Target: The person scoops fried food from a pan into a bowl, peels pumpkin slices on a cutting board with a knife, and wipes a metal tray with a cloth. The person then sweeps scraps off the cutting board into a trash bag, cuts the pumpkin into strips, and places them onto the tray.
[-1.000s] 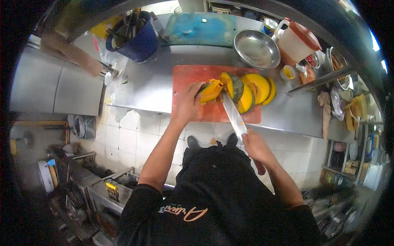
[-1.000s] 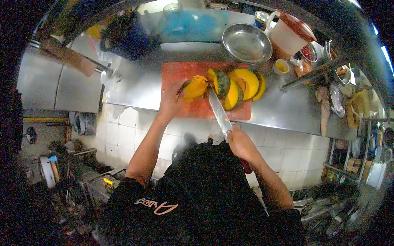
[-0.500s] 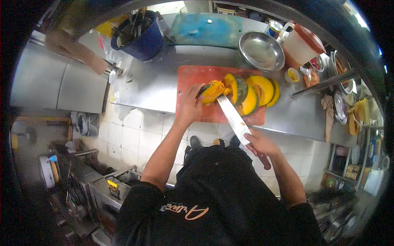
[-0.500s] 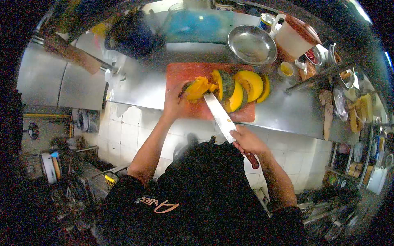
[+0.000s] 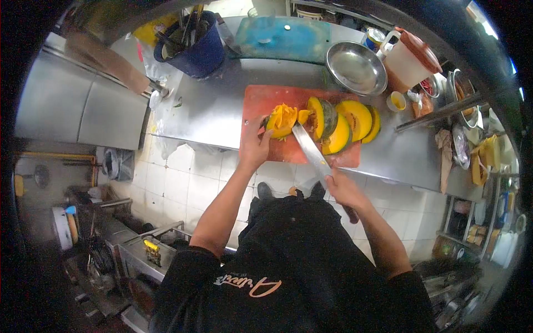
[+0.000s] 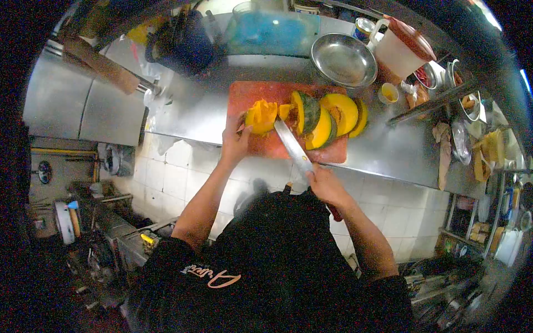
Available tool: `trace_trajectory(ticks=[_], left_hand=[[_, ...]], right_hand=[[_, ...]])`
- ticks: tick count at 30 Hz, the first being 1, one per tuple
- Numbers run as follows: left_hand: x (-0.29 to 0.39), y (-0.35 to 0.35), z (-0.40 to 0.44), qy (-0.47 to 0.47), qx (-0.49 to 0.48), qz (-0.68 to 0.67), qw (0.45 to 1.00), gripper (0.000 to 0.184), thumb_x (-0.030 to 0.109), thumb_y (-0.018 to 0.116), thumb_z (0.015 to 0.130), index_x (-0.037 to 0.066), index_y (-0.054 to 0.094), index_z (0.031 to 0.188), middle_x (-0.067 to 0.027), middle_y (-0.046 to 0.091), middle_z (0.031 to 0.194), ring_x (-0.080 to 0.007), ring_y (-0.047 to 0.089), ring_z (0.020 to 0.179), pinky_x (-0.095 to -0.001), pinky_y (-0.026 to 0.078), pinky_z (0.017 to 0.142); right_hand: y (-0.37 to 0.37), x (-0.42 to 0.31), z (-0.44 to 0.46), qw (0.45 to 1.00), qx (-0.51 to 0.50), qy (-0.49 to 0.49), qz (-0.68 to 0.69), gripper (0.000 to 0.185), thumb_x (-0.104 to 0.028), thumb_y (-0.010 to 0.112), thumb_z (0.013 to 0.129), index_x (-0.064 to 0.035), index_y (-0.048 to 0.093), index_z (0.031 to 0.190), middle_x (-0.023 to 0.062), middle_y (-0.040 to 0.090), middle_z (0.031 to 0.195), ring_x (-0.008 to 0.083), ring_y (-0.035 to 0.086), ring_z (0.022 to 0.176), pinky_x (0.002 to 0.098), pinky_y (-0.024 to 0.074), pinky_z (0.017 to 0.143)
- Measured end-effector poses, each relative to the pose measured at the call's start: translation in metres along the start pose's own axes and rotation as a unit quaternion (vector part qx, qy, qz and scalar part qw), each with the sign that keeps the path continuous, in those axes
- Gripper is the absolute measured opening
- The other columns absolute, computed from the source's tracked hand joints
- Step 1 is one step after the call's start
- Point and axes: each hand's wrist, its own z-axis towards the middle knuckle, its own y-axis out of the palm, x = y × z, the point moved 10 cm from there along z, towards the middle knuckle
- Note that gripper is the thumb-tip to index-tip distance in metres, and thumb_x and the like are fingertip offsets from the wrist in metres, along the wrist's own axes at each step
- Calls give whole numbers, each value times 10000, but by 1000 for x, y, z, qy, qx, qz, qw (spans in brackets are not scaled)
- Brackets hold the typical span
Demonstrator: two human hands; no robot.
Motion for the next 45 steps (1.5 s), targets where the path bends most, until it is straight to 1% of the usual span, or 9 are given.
trace_trajectory(ticks=[3, 6, 11, 19, 26, 29, 35, 41, 45], left_hand=[[-7, 1, -3, -21, 15, -21, 999, 397, 11, 581, 829, 14, 487, 1214, -148, 548, 1167, -266, 530, 1115, -341, 469, 901], [-13, -1, -5, -61, 19, -56, 996, 394, 7, 569, 841, 5, 470, 1223, -148, 544, 1168, -256, 540, 1112, -355, 481, 905], [-16, -7, -11, -29, 39, -70, 996, 399, -7, 558, 847, -9, 449, 1230, -161, 538, 1171, -264, 570, 1070, -370, 498, 897], [-30, -8, -16, -59, 53, -83, 993, 376, 4, 565, 850, -11, 456, 1210, -177, 529, 1181, -262, 559, 1076, -348, 494, 884], [-24, -5, -15, -49, 60, -78, 994, 362, 19, 567, 851, -11, 470, 1199, -180, 550, 1144, -268, 554, 1079, -336, 480, 884], [-26, -7, -16, -65, 73, -66, 993, 371, 32, 565, 854, -8, 471, 1211, -176, 568, 1120, -266, 569, 1048, -332, 479, 872], [-18, -11, -16, -42, 87, -48, 994, 385, 38, 567, 850, -11, 469, 1219, -174, 590, 1102, -268, 596, 990, -343, 473, 859], [-32, -9, -15, -48, 91, -32, 994, 371, 36, 570, 844, -18, 482, 1201, -170, 590, 1101, -260, 597, 982, -338, 466, 838], [-32, -8, -15, -54, 91, -99, 989, 374, 44, 579, 838, -8, 487, 1197, -169, 595, 1092, -257, 599, 975, -339, 467, 830]], right_hand=[[19, -2, -17, 929, -210, 220, 210, 326, -288, 421, 948, 14, 487, 1052, 135, 564, 677, 264, 569, 560, 395, 496, 596], [26, -2, -23, 905, -261, 227, 247, 325, -284, 415, 950, 19, 493, 1037, 161, 580, 702, 285, 577, 575, 408, 489, 627], [19, -10, 1, 989, -66, 57, 116, 323, -313, 416, 956, 1, 488, 933, 108, 542, 630, 200, 522, 433, 365, 453, 476], [54, -5, -17, 824, -253, 252, 440, 262, -298, 418, 963, -44, 485, 967, 14, 452, 573, 118, 430, 384, 286, 372, 344], [8, -9, 8, 999, -8, -36, 22, 268, -281, 402, 966, -27, 482, 937, 45, 485, 583, 142, 465, 392, 292, 416, 405], [28, -18, -3, 940, -203, 170, 213, 273, -291, 413, 963, -29, 478, 924, 43, 492, 585, 148, 486, 400, 303, 423, 397], [51, -4, -9, 864, -240, 225, 380, 198, -268, 458, 948, -75, 469, 992, 5, 452, 568, 99, 410, 392, 257, 384, 364], [45, -3, 10, 945, -179, 146, 230, 239, -269, 466, 940, -85, 450, 1091, 1, 462, 610, 79, 404, 411, 238, 349, 337], [53, -11, -1, 878, -218, 205, 373, 228, -292, 458, 945, -67, 496, 951, 16, 466, 562, 108, 421, 376, 273, 382, 339]])
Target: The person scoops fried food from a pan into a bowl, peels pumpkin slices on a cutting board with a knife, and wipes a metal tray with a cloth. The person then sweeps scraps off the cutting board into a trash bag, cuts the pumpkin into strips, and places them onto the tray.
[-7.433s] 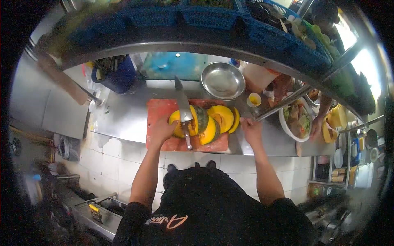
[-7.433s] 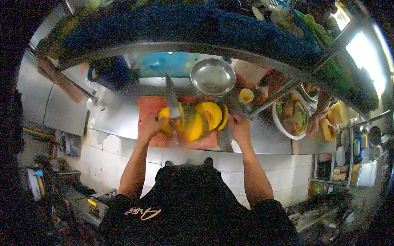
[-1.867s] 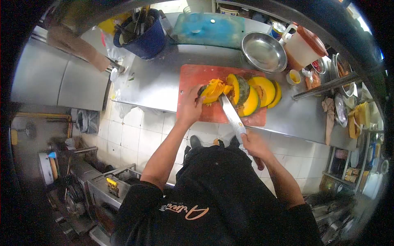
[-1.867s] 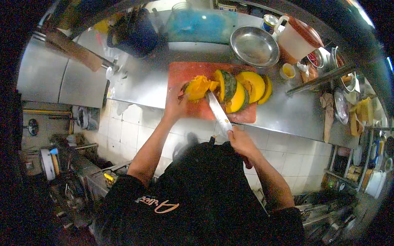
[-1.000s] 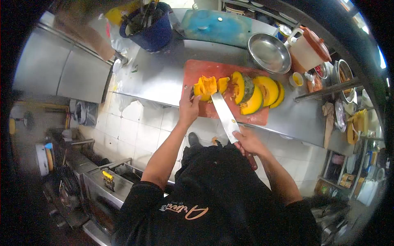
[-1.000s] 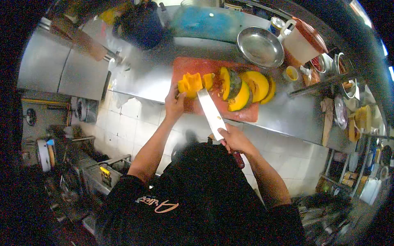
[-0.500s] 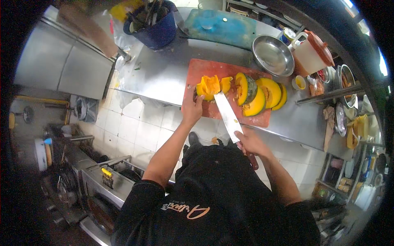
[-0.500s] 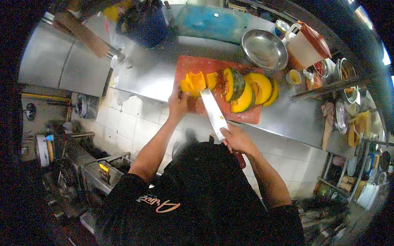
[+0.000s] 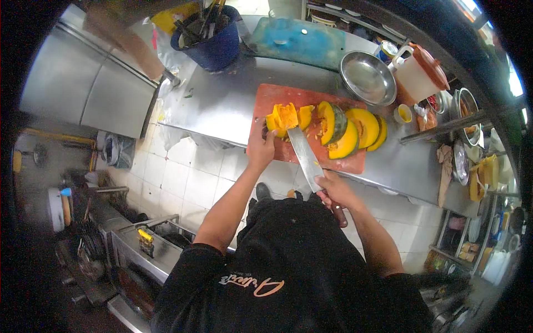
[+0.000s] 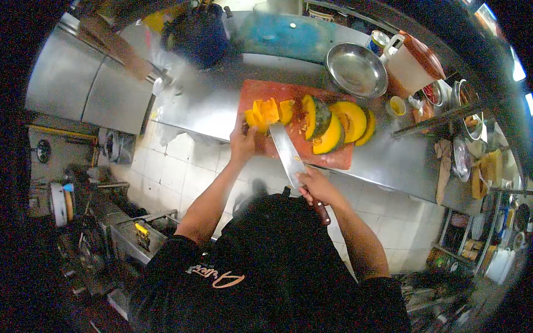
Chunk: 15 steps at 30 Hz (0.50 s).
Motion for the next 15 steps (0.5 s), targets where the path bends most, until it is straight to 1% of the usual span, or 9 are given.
trace_trajectory(ticks=[2, 5, 6, 8, 11, 14, 15], left_hand=[[0, -1, -1, 21, 10, 10, 1000, 374, 48, 584, 835, -3, 490, 1193, -168, 598, 1086, -258, 602, 967, -343, 467, 830], [-5, 0, 0, 14, 3, 0, 1000, 371, 61, 593, 831, 5, 499, 1185, -174, 606, 1063, -263, 604, 963, -345, 467, 831], [-6, -1, -1, 25, 6, 13, 1000, 369, 62, 595, 829, 5, 502, 1182, -176, 607, 1055, -262, 605, 961, -344, 468, 828], [-5, -2, 0, 49, 10, 38, 998, 366, 64, 599, 826, 5, 508, 1175, -180, 609, 1041, -260, 607, 958, -341, 470, 822], [0, -4, -3, 53, 34, 43, 997, 369, 70, 607, 819, 6, 517, 1171, -190, 610, 1036, -291, 605, 958, -353, 468, 823], [2, -2, -3, -12, 8, 21, 1000, 380, 89, 618, 817, 4, 523, 1175, -194, 608, 1054, -307, 602, 963, -361, 469, 822], [3, -4, -2, 1, 12, 31, 999, 384, 92, 620, 817, 4, 523, 1178, -194, 607, 1062, -305, 601, 964, -360, 470, 822]], right_hand=[[2, 11, -1, 989, -50, 48, 130, 236, -298, 456, 947, -67, 506, 941, 20, 468, 563, 120, 434, 377, 287, 393, 345], [-3, -2, 3, 1000, -1, -19, -21, 252, -303, 449, 949, -57, 501, 943, 30, 473, 567, 131, 445, 381, 299, 397, 349], [-8, -7, 7, 993, 38, -65, -94, 253, -302, 448, 949, -54, 498, 964, 32, 475, 569, 129, 447, 383, 298, 398, 353], [-10, -22, 7, 952, 116, -156, -235, 261, -299, 448, 947, -49, 490, 1005, 38, 480, 572, 125, 451, 387, 297, 399, 361], [1, -9, 2, 986, 58, -33, -150, 279, -293, 450, 944, -34, 492, 1038, 50, 494, 578, 129, 462, 396, 307, 409, 382], [-7, -2, 7, 989, 64, -40, -130, 288, -293, 455, 943, -23, 490, 1038, 52, 502, 579, 132, 465, 395, 307, 407, 383], [-11, -6, 5, 985, 79, -55, -143, 286, -292, 455, 943, -20, 487, 1026, 50, 502, 579, 131, 463, 392, 304, 402, 376]])
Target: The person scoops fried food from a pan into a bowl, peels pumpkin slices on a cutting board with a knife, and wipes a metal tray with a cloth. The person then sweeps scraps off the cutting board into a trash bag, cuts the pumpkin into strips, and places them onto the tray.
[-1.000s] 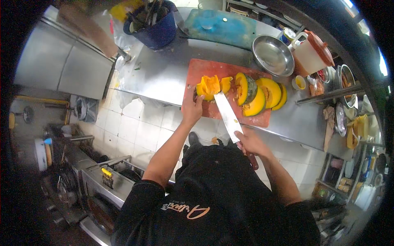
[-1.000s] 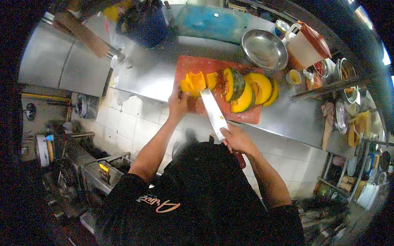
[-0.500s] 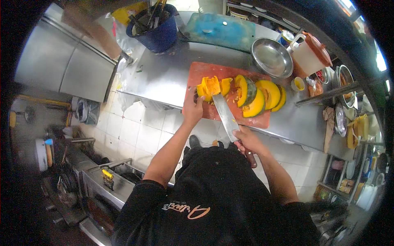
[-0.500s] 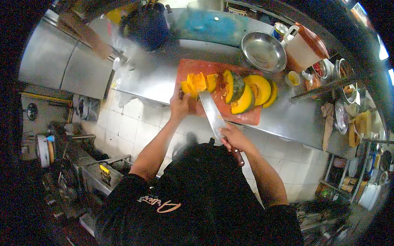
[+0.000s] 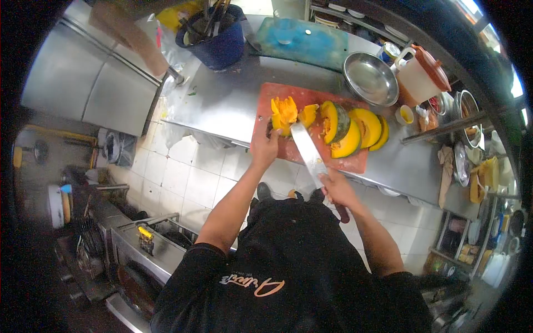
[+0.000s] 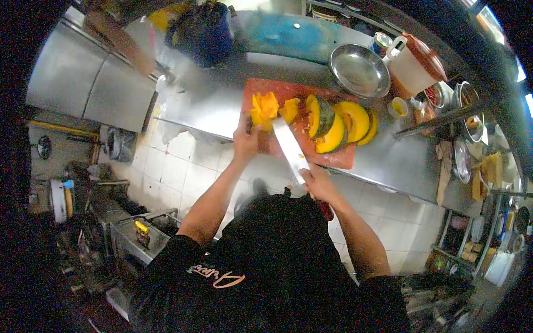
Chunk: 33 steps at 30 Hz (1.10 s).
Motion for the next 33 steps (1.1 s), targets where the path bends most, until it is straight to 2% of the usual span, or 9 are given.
trace_trajectory(ticks=[5, 8, 11, 14, 17, 20, 24, 27, 33], left_hand=[[-1, -1, 0, 68, 26, 73, 995, 397, 102, 626, 818, -3, 520, 1186, -190, 598, 1084, -281, 604, 962, -344, 480, 819], [-1, 0, -2, 21, 16, 20, 999, 402, 95, 622, 820, -10, 513, 1192, -190, 595, 1088, -294, 600, 966, -342, 480, 830], [10, 1, -2, 48, 14, 32, 998, 409, 97, 621, 823, -18, 506, 1198, -192, 594, 1090, -302, 599, 969, -340, 480, 834], [7, 5, 3, 35, -4, 37, 999, 404, 75, 627, 820, -20, 504, 1193, -178, 591, 1115, -266, 602, 970, -334, 491, 822], [1, -3, 9, -36, 3, -44, 998, 393, 55, 633, 821, -16, 499, 1184, -145, 590, 1114, -221, 602, 954, -323, 503, 815], [17, -28, 12, -77, 16, -142, 987, 366, 48, 627, 835, -14, 493, 1170, -116, 583, 1068, -196, 601, 921, -312, 531, 772], [26, -81, 22, -119, 88, -223, 964, 317, 68, 619, 843, -21, 495, 1121, -104, 570, 973, -187, 609, 854, -312, 570, 663], [23, -100, 26, -146, 102, -243, 954, 317, 82, 621, 841, -38, 491, 1104, -108, 571, 950, -199, 620, 814, -313, 569, 627], [-22, -82, 6, -264, 62, -213, 939, 372, 121, 642, 832, -49, 483, 1123, -130, 584, 876, -191, 626, 715, -299, 543, 577]], right_hand=[[-4, 1, -3, 999, -24, 4, 27, 269, -294, 460, 943, -28, 478, 973, 38, 501, 576, 122, 454, 378, 284, 382, 345], [6, 7, -4, 995, -59, 36, 66, 255, -293, 467, 939, -40, 480, 969, 33, 500, 573, 116, 443, 375, 277, 382, 342], [20, 9, -12, 954, -134, 84, 254, 240, -292, 472, 935, -52, 484, 950, 27, 502, 577, 107, 430, 369, 270, 374, 335], [9, -2, -12, 975, -100, 33, 195, 221, -267, 474, 932, -49, 475, 966, 17, 498, 578, 102, 421, 369, 264, 367, 339], [-33, -22, -34, 998, 40, -16, 34, 226, -252, 467, 933, -40, 481, 1006, 12, 499, 588, 99, 428, 378, 260, 370, 358], [-64, -12, -55, 993, 104, -36, 42, 253, -239, 479, 943, -50, 469, 1111, 4, 492, 612, 71, 415, 393, 221, 349, 362], [-54, -19, -70, 957, 71, -66, -275, 284, -287, 468, 916, -13, 519, 972, 183, 599, 723, 356, 599, 677, 454, 467, 614], [-12, -23, -45, 964, 9, -103, -243, 323, -303, 471, 902, 10, 536, 947, 245, 596, 835, 446, 562, 846, 532, 427, 759], [-25, -27, 11, 932, 150, -180, -278, 276, -241, 499, 885, 12, 552, 979, 272, 585, 949, 446, 549, 927, 526, 419, 816]])
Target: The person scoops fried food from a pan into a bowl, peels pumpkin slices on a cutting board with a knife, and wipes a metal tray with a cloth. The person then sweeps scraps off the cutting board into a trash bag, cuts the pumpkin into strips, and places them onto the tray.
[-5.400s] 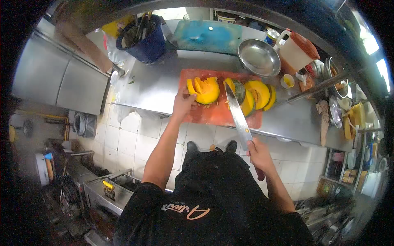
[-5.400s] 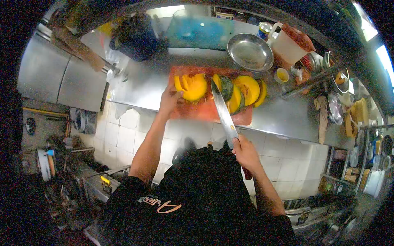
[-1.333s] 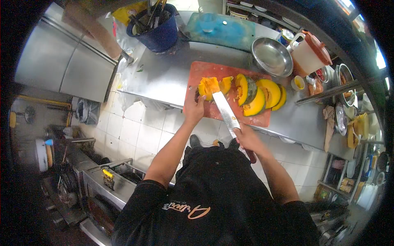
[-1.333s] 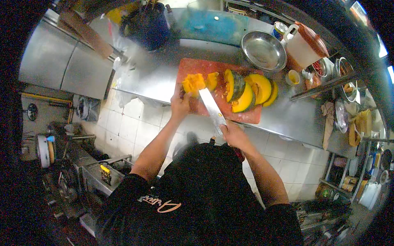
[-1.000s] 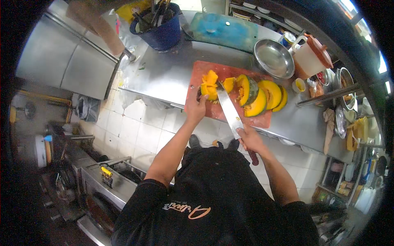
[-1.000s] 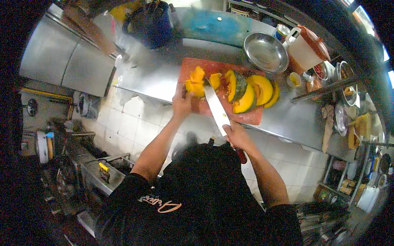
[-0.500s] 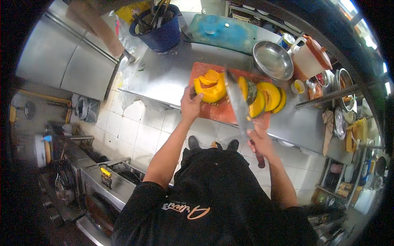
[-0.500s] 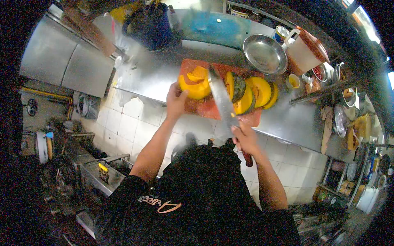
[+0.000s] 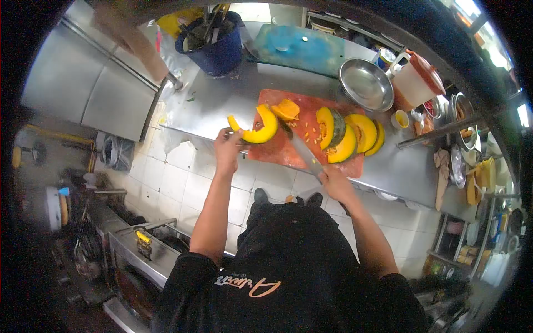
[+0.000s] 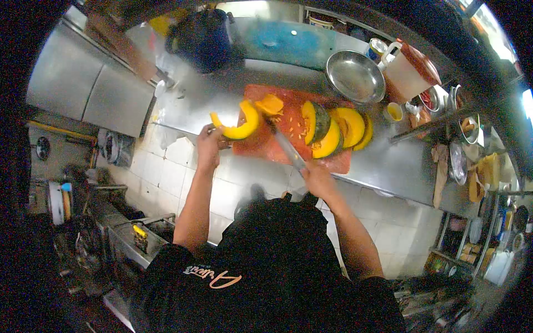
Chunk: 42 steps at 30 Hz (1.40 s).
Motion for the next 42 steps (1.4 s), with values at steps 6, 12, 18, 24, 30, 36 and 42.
trace_trajectory(ticks=[6, 12, 18, 24, 30, 36, 42], left_hand=[[-1, 4, -13, 182, 54, 294, 937, 592, 211, 673, 802, -22, 415, 1281, -222, 539, 1095, -303, 547, 1019, -392, 452, 844], [24, 71, -65, 364, -41, 535, 761, 565, 237, 705, 739, 92, 503, 1246, -171, 475, 1245, -382, 368, 1233, -485, 293, 1022], [-3, 85, -55, 317, -162, 547, 758, 392, 117, 655, 753, 78, 562, 1132, -131, 526, 1110, -327, 444, 1145, -495, 305, 1002], [-2, 88, -64, 334, -216, 500, 769, 385, 94, 665, 736, 89, 564, 1107, -116, 535, 1089, -319, 475, 1100, -488, 306, 1014], [-1, 84, -61, 304, -201, 463, 808, 410, 97, 680, 731, 94, 560, 1122, -84, 541, 1153, -290, 464, 1153, -513, 286, 1034], [-8, 82, -61, 323, -205, 468, 797, 451, 118, 682, 738, 119, 545, 1168, -63, 523, 1217, -279, 431, 1212, -551, 267, 1042], [4, 85, -67, 326, -207, 481, 787, 464, 176, 689, 744, 136, 538, 1181, -71, 525, 1198, -283, 415, 1231, -570, 223, 1069]], right_hand=[[-13, 0, -20, 996, -52, 56, 48, 354, -228, 510, 872, 0, 481, 1141, 280, 593, 979, 446, 559, 936, 525, 423, 823], [10, 19, -42, 981, -94, 142, 96, 386, -212, 509, 877, -11, 436, 1198, 283, 609, 918, 468, 579, 846, 525, 447, 760], [-16, -30, -17, 996, 41, -3, 79, 376, -230, 496, 882, -10, 433, 1180, 270, 606, 799, 471, 585, 772, 536, 448, 708], [3, -42, 27, 998, 26, 15, -62, 277, -207, 452, 892, 12, 456, 1062, 254, 614, 762, 450, 600, 746, 549, 463, 660], [-26, -70, 27, 998, 54, -25, -30, 260, -196, 433, 899, 22, 447, 1039, 279, 609, 823, 467, 593, 744, 554, 465, 646], [-47, -100, 14, 978, 176, -105, -39, 243, -181, 425, 898, 42, 441, 991, 289, 600, 800, 471, 590, 727, 563, 459, 656], [22, -39, 41, 997, -21, 8, -70, 226, -142, 423, 882, 54, 458, 989, 295, 594, 717, 463, 604, 688, 544, 467, 645]])
